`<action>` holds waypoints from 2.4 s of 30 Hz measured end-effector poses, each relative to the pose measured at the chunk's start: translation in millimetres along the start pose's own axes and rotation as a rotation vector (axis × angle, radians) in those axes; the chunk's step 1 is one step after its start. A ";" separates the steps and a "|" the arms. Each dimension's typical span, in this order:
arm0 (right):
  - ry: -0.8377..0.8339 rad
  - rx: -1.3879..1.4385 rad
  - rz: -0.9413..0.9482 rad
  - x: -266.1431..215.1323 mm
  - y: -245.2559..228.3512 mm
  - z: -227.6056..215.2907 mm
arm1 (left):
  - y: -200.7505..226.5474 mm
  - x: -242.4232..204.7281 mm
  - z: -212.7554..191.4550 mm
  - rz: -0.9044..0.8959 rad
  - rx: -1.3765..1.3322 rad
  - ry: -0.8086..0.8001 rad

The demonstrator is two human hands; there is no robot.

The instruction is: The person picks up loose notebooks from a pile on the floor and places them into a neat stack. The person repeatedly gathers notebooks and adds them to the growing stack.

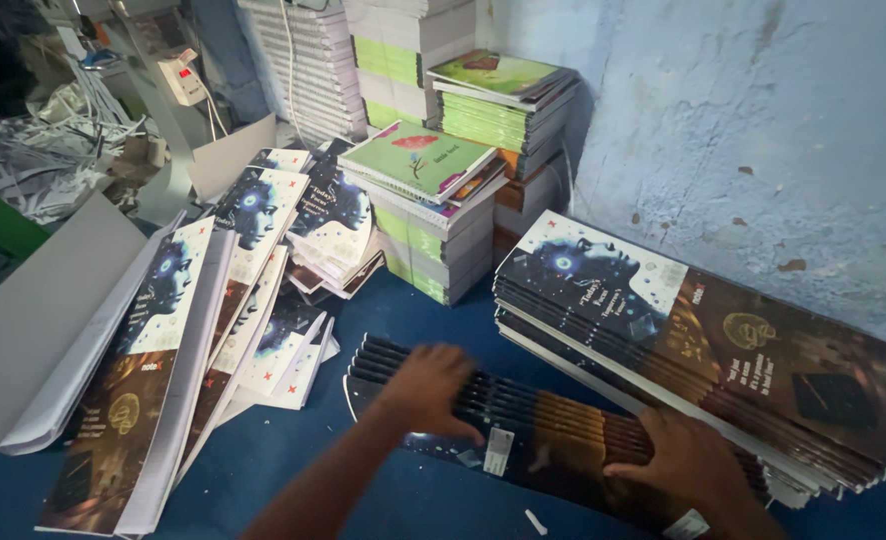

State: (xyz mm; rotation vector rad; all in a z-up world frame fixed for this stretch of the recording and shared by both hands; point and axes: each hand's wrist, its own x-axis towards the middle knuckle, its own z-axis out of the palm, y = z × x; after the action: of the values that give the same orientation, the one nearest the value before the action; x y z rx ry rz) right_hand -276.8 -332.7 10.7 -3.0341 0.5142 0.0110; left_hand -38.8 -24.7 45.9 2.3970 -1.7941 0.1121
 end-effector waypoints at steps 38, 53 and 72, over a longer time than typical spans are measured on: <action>-0.348 0.102 -0.087 13.1 -136.2 -34.4 | 59.8 -3.8 19.7 0.006 -0.081 0.060; 0.405 -0.187 -0.851 -13.2 -85.9 -2.1 | 19.2 46.7 60.1 -0.249 -0.694 -0.779; 0.543 -0.112 -1.090 -16.3 -108.0 -134.7 | 70.1 -8.0 51.9 -0.456 -2.434 -0.014</action>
State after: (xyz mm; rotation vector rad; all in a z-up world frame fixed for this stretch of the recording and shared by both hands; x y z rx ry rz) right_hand -257.1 -234.3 152.1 -2.9366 -1.1800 -0.8393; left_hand -109.6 -44.8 -1.5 0.6445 -0.1978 -1.2145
